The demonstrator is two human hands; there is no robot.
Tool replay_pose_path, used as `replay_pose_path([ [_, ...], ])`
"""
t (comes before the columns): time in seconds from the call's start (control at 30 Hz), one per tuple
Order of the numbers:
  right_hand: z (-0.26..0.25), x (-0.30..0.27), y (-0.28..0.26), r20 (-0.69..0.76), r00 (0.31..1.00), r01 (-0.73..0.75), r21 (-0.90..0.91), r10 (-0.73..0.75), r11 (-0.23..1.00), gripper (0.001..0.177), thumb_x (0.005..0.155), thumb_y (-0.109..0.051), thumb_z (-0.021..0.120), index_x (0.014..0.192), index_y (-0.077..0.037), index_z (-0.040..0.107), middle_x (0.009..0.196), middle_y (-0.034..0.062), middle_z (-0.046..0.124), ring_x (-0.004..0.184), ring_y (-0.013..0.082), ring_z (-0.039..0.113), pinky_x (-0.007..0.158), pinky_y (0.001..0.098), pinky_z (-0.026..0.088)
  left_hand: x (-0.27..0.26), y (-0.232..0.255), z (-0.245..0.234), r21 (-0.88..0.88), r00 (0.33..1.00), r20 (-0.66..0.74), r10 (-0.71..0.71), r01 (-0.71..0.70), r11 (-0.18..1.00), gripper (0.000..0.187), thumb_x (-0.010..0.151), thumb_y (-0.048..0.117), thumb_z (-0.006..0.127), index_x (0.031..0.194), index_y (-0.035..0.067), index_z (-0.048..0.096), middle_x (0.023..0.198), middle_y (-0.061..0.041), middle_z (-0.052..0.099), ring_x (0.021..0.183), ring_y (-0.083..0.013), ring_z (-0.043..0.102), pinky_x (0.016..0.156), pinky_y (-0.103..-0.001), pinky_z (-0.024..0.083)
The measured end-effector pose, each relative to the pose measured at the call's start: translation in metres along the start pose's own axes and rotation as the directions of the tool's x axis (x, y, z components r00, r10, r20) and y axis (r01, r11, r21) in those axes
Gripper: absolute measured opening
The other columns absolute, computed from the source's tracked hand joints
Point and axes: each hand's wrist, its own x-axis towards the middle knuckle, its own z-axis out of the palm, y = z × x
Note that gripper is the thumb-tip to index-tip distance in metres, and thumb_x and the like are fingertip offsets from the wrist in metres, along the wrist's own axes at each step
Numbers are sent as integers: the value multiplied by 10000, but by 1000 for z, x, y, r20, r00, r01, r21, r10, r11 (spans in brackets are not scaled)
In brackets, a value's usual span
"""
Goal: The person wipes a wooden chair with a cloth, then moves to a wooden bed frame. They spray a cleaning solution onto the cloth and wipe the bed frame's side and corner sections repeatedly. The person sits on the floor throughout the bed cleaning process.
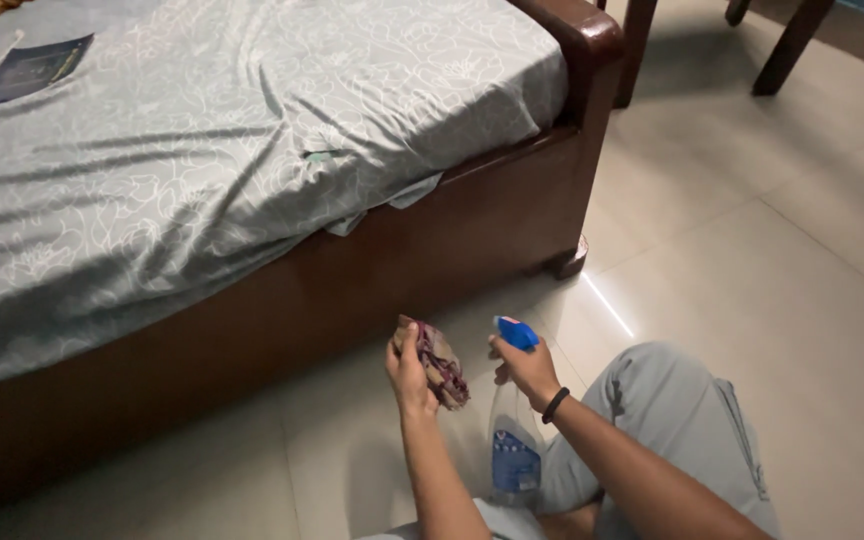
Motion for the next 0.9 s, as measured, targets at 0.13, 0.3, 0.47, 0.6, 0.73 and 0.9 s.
replay_pose_path([
  [0.13,1,-3,-4,125,990,71,17,-72,997,288,878,-241,749,913,36,677,715,100,649,556,162,655,515,326,569,-2,-2,1,28,1000,-8,-20,20,999,366,920,284,704,1189,54,612,1026,-73,680,887,-193,692,769,-351,591],
  [0.3,9,-5,-18,187,977,120,-67,-106,991,218,844,-228,742,902,-32,664,729,26,684,536,143,641,502,313,542,-4,4,3,-3,1000,13,-24,24,1000,372,915,283,704,1181,45,603,1019,-100,677,875,-227,696,752,-377,592],
  [0.47,30,-27,-64,291,869,433,-55,-400,900,236,904,-214,749,958,-3,659,707,52,652,581,110,642,532,284,536,-9,9,-1,-13,1000,9,-7,7,1000,392,919,282,686,1221,44,612,1068,-89,685,938,-214,697,805,-365,592],
  [0.6,56,-55,-145,405,726,646,-125,-555,753,244,940,-235,793,996,-22,686,822,41,663,741,70,614,638,254,520,-8,14,-4,-56,999,22,-32,34,998,419,949,282,655,1275,30,584,1108,-117,675,980,-230,686,833,-382,582],
  [0.73,74,-100,-230,545,291,940,-12,-787,340,315,903,-294,812,1098,-80,686,1053,14,725,982,128,680,860,330,549,-5,15,-8,-167,994,106,35,-17,986,420,969,284,621,1296,24,572,1160,-107,679,1013,-218,692,860,-375,584],
  [0.9,106,-132,-290,577,-196,939,-122,-793,-320,323,882,-308,846,1163,-194,733,1307,27,666,1110,198,613,939,377,485,-6,14,-11,-153,991,90,100,-85,985,423,946,297,622,1304,75,575,1199,-59,683,1044,-174,689,895,-334,580],
])
